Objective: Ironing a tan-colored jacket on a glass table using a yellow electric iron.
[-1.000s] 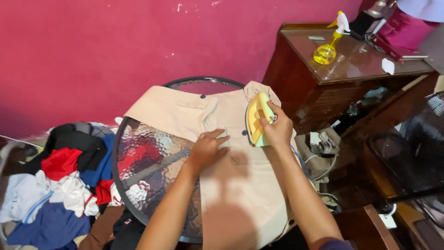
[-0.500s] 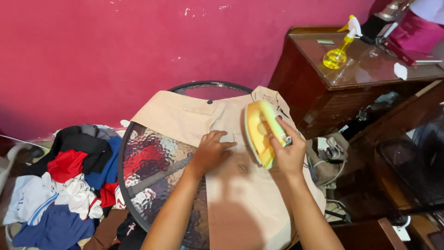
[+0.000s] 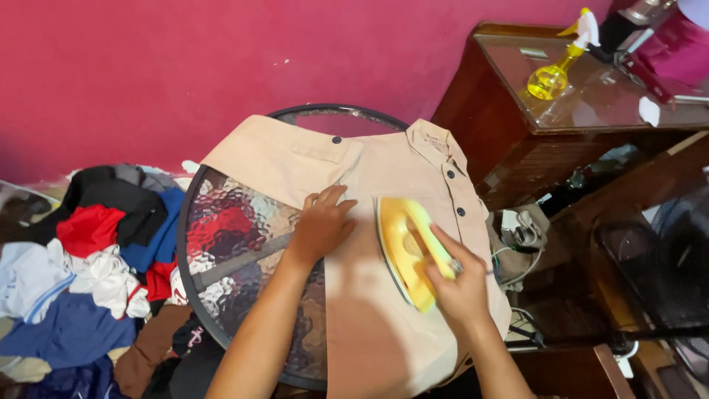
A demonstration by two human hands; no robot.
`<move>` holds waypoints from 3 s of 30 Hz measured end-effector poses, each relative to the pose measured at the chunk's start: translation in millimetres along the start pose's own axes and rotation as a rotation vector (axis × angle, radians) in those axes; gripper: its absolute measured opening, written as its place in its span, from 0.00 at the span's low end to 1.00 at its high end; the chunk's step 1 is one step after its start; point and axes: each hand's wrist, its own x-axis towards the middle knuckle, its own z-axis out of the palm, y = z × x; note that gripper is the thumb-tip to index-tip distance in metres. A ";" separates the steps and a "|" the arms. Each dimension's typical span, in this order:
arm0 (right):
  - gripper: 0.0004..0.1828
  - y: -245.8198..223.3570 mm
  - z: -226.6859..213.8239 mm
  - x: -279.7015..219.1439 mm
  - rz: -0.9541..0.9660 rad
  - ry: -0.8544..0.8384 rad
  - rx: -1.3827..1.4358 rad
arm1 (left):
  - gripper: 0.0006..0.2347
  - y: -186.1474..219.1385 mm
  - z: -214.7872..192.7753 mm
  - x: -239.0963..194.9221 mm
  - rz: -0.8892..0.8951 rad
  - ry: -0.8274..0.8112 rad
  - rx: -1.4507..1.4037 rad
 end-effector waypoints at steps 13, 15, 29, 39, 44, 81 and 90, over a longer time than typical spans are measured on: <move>0.37 2.9 -4.0 10.1 0.092 -0.045 0.099 | 0.20 12.2 -10.5 -1.2 -0.048 -0.097 -0.046; 0.38 -3.6 -10.2 -1.4 0.090 -0.051 0.067 | 0.20 14.2 -11.7 -2.1 -0.049 -0.101 -0.033; 0.32 -12.5 -28.2 -6.1 0.220 -0.185 -0.019 | 0.21 -3.5 11.7 -2.4 0.037 -0.014 -0.072; 0.31 -3.1 -27.1 8.2 0.068 0.074 0.085 | 0.22 -5.7 2.8 2.8 0.022 -0.097 -0.115; 0.32 3.4 19.1 33.5 0.184 -0.042 -0.002 | 0.22 -7.0 -0.1 4.1 0.016 -0.120 -0.110; 0.37 -22.9 -35.2 -0.9 0.299 -0.243 0.111 | 0.20 5.7 -21.7 3.0 0.049 -0.192 -0.113; 0.30 -1.7 -49.7 50.9 0.362 0.190 0.143 | 0.20 33.5 -36.3 -10.2 -0.051 -0.396 -0.048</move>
